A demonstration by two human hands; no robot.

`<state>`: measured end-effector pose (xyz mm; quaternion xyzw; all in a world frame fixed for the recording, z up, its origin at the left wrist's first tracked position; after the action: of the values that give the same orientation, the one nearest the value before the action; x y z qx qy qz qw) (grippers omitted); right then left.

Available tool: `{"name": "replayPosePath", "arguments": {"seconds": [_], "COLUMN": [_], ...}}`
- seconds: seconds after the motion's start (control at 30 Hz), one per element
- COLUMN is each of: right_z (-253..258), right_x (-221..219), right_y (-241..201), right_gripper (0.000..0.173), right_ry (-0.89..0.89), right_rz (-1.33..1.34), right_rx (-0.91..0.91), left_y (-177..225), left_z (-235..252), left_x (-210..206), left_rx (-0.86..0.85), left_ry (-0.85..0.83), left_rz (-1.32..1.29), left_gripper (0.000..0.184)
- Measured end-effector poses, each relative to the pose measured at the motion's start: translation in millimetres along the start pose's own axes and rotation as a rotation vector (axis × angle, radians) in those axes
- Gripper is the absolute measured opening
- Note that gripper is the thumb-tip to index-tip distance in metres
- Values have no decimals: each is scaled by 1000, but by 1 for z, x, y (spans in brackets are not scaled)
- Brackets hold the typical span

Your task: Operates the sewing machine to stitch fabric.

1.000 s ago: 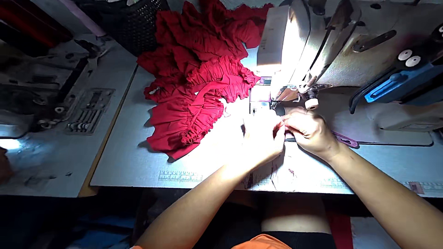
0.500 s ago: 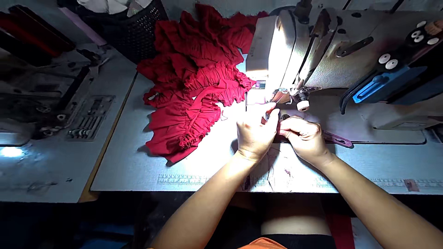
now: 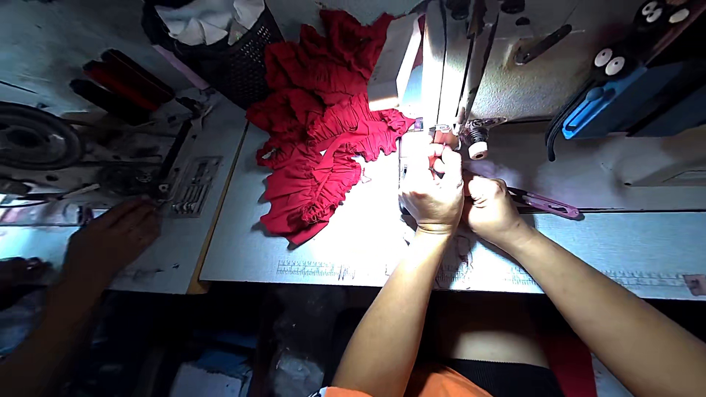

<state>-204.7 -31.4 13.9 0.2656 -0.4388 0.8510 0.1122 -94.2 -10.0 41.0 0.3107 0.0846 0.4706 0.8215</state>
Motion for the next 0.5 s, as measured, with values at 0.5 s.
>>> {"name": "replayPosePath", "arguments": {"seconds": [0.5], "right_z": [5], "right_x": [-1], "right_y": [1], "right_gripper": [15], "right_ry": [-68], "right_rz": [94], "right_rx": [-32], "left_y": [18], "left_z": [11], "left_x": [9], "left_rx": [75], "left_ry": [182], "left_rz": [-343], "left_gripper": [12]}}
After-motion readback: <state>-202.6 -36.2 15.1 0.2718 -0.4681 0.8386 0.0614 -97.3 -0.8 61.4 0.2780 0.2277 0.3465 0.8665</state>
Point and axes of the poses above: each hand's wrist, its own z-axis towards the middle knuckle, its own x-axis out of the back of the hand, y = z × x, the point moved 5 cm from there along z, towards the middle knuckle, and after that the axes turned 9 degrees about -x, right-handed, at the moved point
